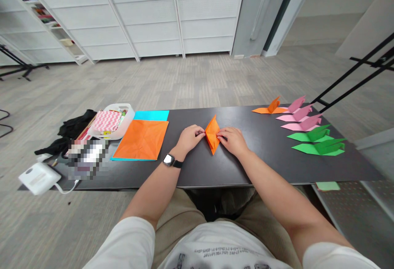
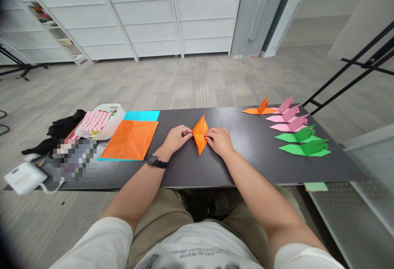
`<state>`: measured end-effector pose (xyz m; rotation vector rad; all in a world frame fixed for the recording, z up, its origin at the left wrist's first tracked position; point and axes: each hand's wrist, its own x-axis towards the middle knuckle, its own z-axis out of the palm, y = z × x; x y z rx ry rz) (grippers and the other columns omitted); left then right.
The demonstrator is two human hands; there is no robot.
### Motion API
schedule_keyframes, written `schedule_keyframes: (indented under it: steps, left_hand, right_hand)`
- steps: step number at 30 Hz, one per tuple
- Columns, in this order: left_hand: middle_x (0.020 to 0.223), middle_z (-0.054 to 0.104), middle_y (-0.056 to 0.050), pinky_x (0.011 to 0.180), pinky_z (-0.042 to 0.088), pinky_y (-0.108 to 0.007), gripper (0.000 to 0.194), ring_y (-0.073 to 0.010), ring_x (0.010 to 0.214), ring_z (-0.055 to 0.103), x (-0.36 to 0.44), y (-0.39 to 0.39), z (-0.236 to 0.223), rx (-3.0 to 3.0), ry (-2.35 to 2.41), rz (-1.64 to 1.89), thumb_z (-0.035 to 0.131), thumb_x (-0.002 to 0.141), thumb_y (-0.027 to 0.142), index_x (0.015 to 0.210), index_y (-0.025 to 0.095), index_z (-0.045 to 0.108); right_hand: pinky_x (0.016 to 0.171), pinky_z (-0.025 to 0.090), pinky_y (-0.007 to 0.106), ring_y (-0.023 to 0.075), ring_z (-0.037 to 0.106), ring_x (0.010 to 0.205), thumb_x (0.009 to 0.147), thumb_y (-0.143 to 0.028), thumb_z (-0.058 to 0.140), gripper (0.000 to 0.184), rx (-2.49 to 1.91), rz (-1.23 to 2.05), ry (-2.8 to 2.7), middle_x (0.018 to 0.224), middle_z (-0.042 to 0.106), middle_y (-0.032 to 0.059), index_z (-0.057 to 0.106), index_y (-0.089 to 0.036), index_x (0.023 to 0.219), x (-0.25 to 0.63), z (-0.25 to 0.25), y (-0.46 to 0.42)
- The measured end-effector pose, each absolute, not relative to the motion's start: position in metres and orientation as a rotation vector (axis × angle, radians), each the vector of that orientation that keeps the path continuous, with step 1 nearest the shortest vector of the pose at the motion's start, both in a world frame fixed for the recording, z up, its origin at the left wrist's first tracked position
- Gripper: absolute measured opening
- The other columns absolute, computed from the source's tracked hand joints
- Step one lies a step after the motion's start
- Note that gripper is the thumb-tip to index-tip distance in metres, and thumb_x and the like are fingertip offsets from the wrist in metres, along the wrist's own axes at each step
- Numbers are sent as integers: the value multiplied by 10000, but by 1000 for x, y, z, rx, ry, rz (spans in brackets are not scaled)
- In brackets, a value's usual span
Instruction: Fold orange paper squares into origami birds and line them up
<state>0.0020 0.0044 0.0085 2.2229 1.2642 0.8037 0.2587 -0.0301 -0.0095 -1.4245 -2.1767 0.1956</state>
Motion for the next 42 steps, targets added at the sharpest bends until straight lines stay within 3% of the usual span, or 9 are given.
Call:
schedule_keyframes:
  steps: [7,17,31,35,42]
  left_hand:
    - [1001,738,-21,858,562,-319,45,-180,920,707,3,3,9,2202,1237,838,724,949,205,970,227,757]
    - [1002,767,-16,919,565,-339,88,-191,943,720,6,2,11,2243,1168,837,718,941,154,989,227,727]
    - [1017,782,-24,941,576,-354,81,-203,966,732,6,2,12,2237,1178,798,716,939,163,992,224,720]
    - [1023,788,-23,942,583,-356,93,-201,965,740,5,1,12,2205,1178,798,721,934,163,1002,226,718]
    - [1024,787,-30,946,578,-359,101,-203,967,736,6,1,12,2228,1162,800,731,925,152,1006,211,722]
  right_hand:
    - [1043,424,495,283,693,1152,946,-283,708,195,-1373,205,-2199,1233,786,61,805,-291,1114,258,-10,-31]
    - [1013,411,452,260,613,1174,953,-78,592,370,-1183,180,-2310,1223,739,44,821,-335,1090,253,-22,-27]
    - [1044,400,464,246,638,1169,984,-114,573,384,-1170,244,-2351,1245,757,30,830,-370,1113,254,-18,-25]
    - [1118,371,499,246,642,1196,991,-137,560,375,-1208,255,-2368,1262,764,26,825,-370,1118,254,-14,-27]
    - [1259,216,635,245,639,1276,989,-177,583,363,-1200,278,-2371,1327,747,15,813,-409,1148,256,-10,-35]
